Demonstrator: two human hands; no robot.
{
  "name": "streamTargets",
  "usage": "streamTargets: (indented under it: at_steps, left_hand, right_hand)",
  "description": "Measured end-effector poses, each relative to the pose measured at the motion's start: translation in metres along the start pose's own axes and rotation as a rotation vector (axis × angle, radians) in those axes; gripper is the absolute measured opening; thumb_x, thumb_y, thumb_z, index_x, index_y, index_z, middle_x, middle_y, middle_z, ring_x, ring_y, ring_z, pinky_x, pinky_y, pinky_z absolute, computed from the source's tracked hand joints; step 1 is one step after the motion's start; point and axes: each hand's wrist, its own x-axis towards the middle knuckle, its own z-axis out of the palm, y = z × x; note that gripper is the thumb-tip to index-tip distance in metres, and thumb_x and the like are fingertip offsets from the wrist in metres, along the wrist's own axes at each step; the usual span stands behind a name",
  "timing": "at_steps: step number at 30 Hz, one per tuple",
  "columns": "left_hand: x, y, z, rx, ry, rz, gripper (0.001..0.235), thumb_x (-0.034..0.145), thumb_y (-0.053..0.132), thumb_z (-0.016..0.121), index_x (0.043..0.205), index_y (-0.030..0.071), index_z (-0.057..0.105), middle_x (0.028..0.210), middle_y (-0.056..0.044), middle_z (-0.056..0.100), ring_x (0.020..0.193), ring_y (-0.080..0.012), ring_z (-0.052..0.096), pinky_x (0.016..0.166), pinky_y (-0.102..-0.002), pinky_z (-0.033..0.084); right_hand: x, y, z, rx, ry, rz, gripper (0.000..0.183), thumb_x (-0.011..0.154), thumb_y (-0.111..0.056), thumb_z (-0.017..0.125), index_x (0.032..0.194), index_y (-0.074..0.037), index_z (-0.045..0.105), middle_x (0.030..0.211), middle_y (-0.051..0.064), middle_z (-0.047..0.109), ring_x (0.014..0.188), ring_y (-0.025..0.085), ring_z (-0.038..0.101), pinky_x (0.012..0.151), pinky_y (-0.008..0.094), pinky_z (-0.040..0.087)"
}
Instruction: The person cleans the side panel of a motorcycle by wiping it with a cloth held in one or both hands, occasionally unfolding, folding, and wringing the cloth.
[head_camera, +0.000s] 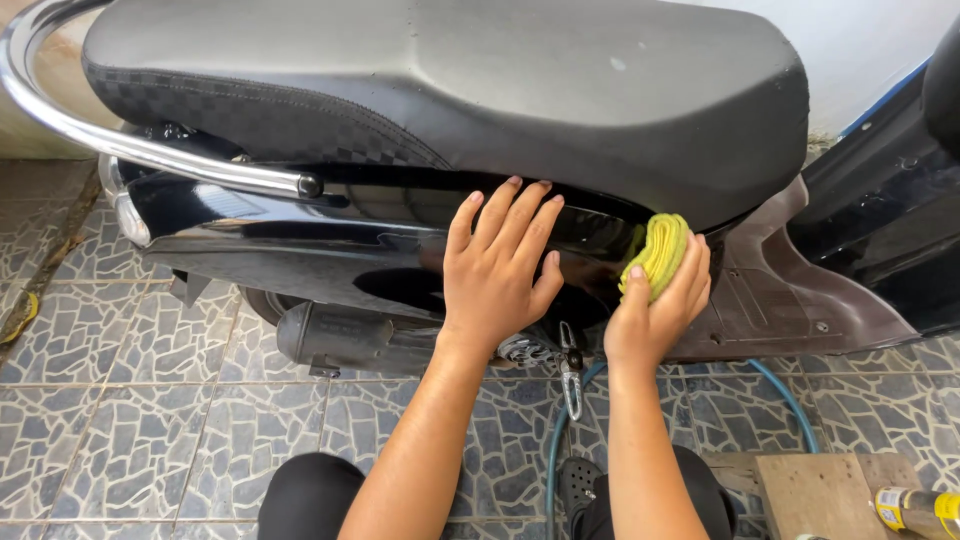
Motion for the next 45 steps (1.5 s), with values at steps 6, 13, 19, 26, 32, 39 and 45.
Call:
streamTargets:
  at_steps: [6, 13, 19, 26, 32, 39, 45]
  left_hand:
    - [0.002, -0.002, -0.005, -0.014, -0.044, 0.009, 0.043, 0.093, 0.024, 0.057, 0.133, 0.011, 0.066, 0.133, -0.009, 0.066, 0.132, -0.028, 0.057, 0.118, -0.049, 0.027]
    - [0.002, -0.001, -0.01, -0.029, -0.07, 0.026, 0.044, 0.093, 0.023, 0.058, 0.135, 0.009, 0.065, 0.136, -0.009, 0.064, 0.134, -0.0285, 0.055, 0.119, -0.048, 0.026]
    - [0.005, 0.0, -0.012, -0.053, -0.077, 0.015, 0.044, 0.093, 0.022, 0.058, 0.134, 0.008, 0.065, 0.136, -0.011, 0.065, 0.134, -0.0294, 0.054, 0.119, -0.049, 0.025]
    - [0.003, 0.002, -0.011, -0.035, -0.091, 0.013, 0.044, 0.093, 0.022, 0.058, 0.135, 0.009, 0.064, 0.137, -0.011, 0.063, 0.135, -0.0295, 0.053, 0.119, -0.049, 0.025]
    - [0.005, 0.002, -0.01, -0.022, -0.088, 0.027, 0.046, 0.091, 0.021, 0.06, 0.135, 0.009, 0.065, 0.137, -0.011, 0.064, 0.134, -0.0297, 0.054, 0.118, -0.048, 0.025]
    - [0.006, 0.004, -0.013, -0.025, -0.086, 0.023, 0.044, 0.093, 0.02, 0.06, 0.134, 0.008, 0.066, 0.135, -0.012, 0.065, 0.133, -0.0311, 0.054, 0.118, -0.049, 0.025]
    - [0.005, 0.002, -0.015, -0.033, -0.136, 0.019, 0.049, 0.09, 0.022, 0.061, 0.137, 0.008, 0.063, 0.139, -0.012, 0.062, 0.135, -0.0311, 0.053, 0.119, -0.05, 0.024]
  right_hand:
    - [-0.005, -0.037, 0.016, -0.248, -0.01, -0.105, 0.072, 0.09, -0.037, 0.063, 0.155, -0.018, 0.039, 0.16, 0.008, 0.031, 0.146, 0.047, 0.018, 0.103, 0.065, 0.029]
    - [-0.016, -0.02, 0.012, -0.301, -0.007, -0.308, 0.069, 0.087, -0.037, 0.068, 0.149, -0.015, 0.048, 0.158, 0.011, 0.038, 0.145, 0.047, 0.026, 0.101, 0.058, 0.034]
    - [-0.002, 0.024, -0.004, 0.002, 0.042, -0.013, 0.061, 0.099, -0.035, 0.051, 0.154, -0.011, 0.038, 0.157, 0.019, 0.034, 0.142, 0.049, 0.027, 0.108, 0.061, 0.027]
    - [0.002, -0.026, 0.002, -0.199, -0.031, -0.068, 0.064, 0.093, -0.032, 0.057, 0.152, -0.011, 0.043, 0.153, 0.02, 0.039, 0.139, 0.055, 0.028, 0.101, 0.066, 0.03]
    - [-0.01, -0.039, 0.006, -0.302, -0.067, -0.305, 0.067, 0.088, -0.036, 0.065, 0.15, -0.015, 0.048, 0.157, 0.012, 0.041, 0.145, 0.051, 0.026, 0.102, 0.059, 0.034]
    - [-0.016, -0.012, 0.017, -0.239, 0.046, -0.327, 0.063, 0.091, -0.048, 0.056, 0.147, -0.019, 0.049, 0.155, 0.011, 0.041, 0.142, 0.045, 0.032, 0.098, 0.054, 0.035]
    - [-0.004, 0.006, 0.013, -0.18, 0.109, -0.174, 0.063, 0.09, -0.043, 0.057, 0.148, -0.02, 0.048, 0.152, 0.01, 0.035, 0.137, 0.042, 0.04, 0.097, 0.055, 0.038]
